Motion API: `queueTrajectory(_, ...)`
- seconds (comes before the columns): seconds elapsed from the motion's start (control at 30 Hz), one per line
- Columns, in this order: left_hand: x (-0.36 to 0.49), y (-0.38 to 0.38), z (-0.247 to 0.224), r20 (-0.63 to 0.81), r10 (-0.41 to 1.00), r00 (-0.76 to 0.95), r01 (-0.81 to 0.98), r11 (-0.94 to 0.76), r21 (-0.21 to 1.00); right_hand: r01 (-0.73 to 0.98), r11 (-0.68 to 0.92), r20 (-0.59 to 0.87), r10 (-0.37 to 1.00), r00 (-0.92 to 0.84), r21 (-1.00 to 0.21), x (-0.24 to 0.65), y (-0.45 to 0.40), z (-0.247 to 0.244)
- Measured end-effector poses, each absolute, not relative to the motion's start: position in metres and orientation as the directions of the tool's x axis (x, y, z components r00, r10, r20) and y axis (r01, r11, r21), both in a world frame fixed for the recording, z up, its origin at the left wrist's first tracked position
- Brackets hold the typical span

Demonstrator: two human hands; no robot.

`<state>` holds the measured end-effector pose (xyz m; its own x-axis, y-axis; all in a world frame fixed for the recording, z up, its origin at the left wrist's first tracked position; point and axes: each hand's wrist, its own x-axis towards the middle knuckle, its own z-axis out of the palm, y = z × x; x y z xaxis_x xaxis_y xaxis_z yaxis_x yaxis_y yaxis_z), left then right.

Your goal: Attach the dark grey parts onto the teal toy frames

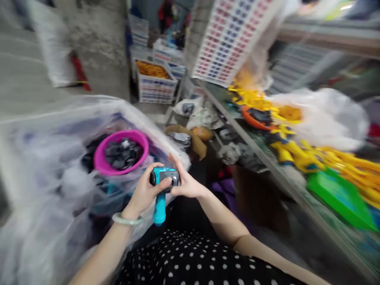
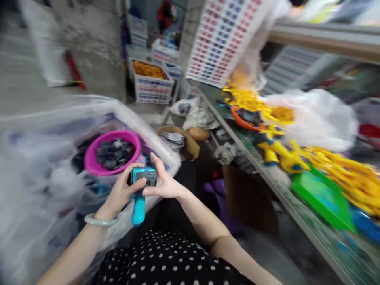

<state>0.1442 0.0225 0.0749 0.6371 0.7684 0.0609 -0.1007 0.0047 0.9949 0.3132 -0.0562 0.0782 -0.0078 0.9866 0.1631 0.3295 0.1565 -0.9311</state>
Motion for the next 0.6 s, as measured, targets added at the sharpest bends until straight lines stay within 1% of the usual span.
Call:
queueTrajectory(0.03,0.160,0.016,0.081,0.096,0.713,0.694,-0.156,0.019,0.988,0.200,0.082,0.095,0.994,0.058,-0.976,0.324,-0.071,0.084)
queueTrajectory(0.07,0.176,0.009,0.086,0.132,0.663,0.737,-0.199,0.026,0.980,0.077,0.037,0.046,0.992,0.117,-0.996,0.333,-0.086,0.090)
queueTrajectory(0.1,0.191,0.001,0.091,0.166,0.616,0.770,-0.231,0.027,0.973,-0.016,0.025,0.021,0.983,0.185,-1.000,0.341,-0.102,0.096)
queueTrajectory(0.13,0.206,-0.007,0.095,0.194,0.576,0.794,-0.258,0.030,0.966,-0.069,0.038,0.018,0.965,0.263,-0.997,0.346,-0.118,0.102)
queueTrajectory(0.17,0.220,-0.016,0.099,0.218,0.541,0.812,-0.283,0.038,0.958,-0.082,0.064,0.033,0.939,0.343,-0.995,0.351,-0.133,0.108)
queueTrajectory(0.23,0.246,-0.035,0.106,0.256,0.466,0.847,-0.324,0.070,0.943,-0.038,0.102,0.072,0.878,0.473,-0.994,0.358,-0.163,0.120)
queueTrajectory(0.3,0.267,-0.055,0.114,0.272,0.400,0.875,-0.333,0.091,0.938,0.036,0.081,0.088,0.853,0.515,-0.996,0.367,-0.192,0.134)
queueTrajectory(0.37,0.280,-0.072,0.122,0.245,0.304,0.921,-0.288,0.106,0.952,0.164,-0.013,0.066,0.884,0.463,-0.986,0.384,-0.222,0.155)
queueTrajectory(0.4,0.284,-0.079,0.124,0.204,0.254,0.946,-0.242,0.131,0.961,0.264,-0.090,0.041,0.892,0.450,-0.960,0.397,-0.237,0.170)
queueTrajectory(0.43,0.287,-0.083,0.125,0.145,0.214,0.966,-0.184,0.175,0.967,0.380,-0.199,0.001,0.885,0.465,-0.903,0.411,-0.252,0.187)
queueTrajectory(0.47,0.289,-0.085,0.125,0.074,0.187,0.980,-0.118,0.236,0.965,0.488,-0.326,0.031,0.807,0.590,-0.810,0.428,-0.266,0.207)
queueTrajectory(0.5,0.290,-0.084,0.122,-0.002,0.181,0.983,-0.055,0.305,0.951,0.527,-0.537,0.093,0.637,0.765,-0.659,0.446,-0.279,0.229)
queueTrajectory(0.53,0.291,-0.081,0.119,-0.071,0.195,0.978,-0.007,0.372,0.928,0.426,-0.768,0.202,0.376,0.904,-0.478,0.464,-0.291,0.250)
queueTrajectory(0.57,0.291,-0.077,0.114,-0.129,0.216,0.968,0.024,0.429,0.903,0.330,-0.849,0.261,0.237,0.936,-0.413,0.480,-0.301,0.269)
queueTrajectory(0.6,0.291,-0.072,0.108,-0.176,0.238,0.955,0.043,0.478,0.877,0.266,-0.890,0.302,0.155,0.941,-0.371,0.492,-0.310,0.286)
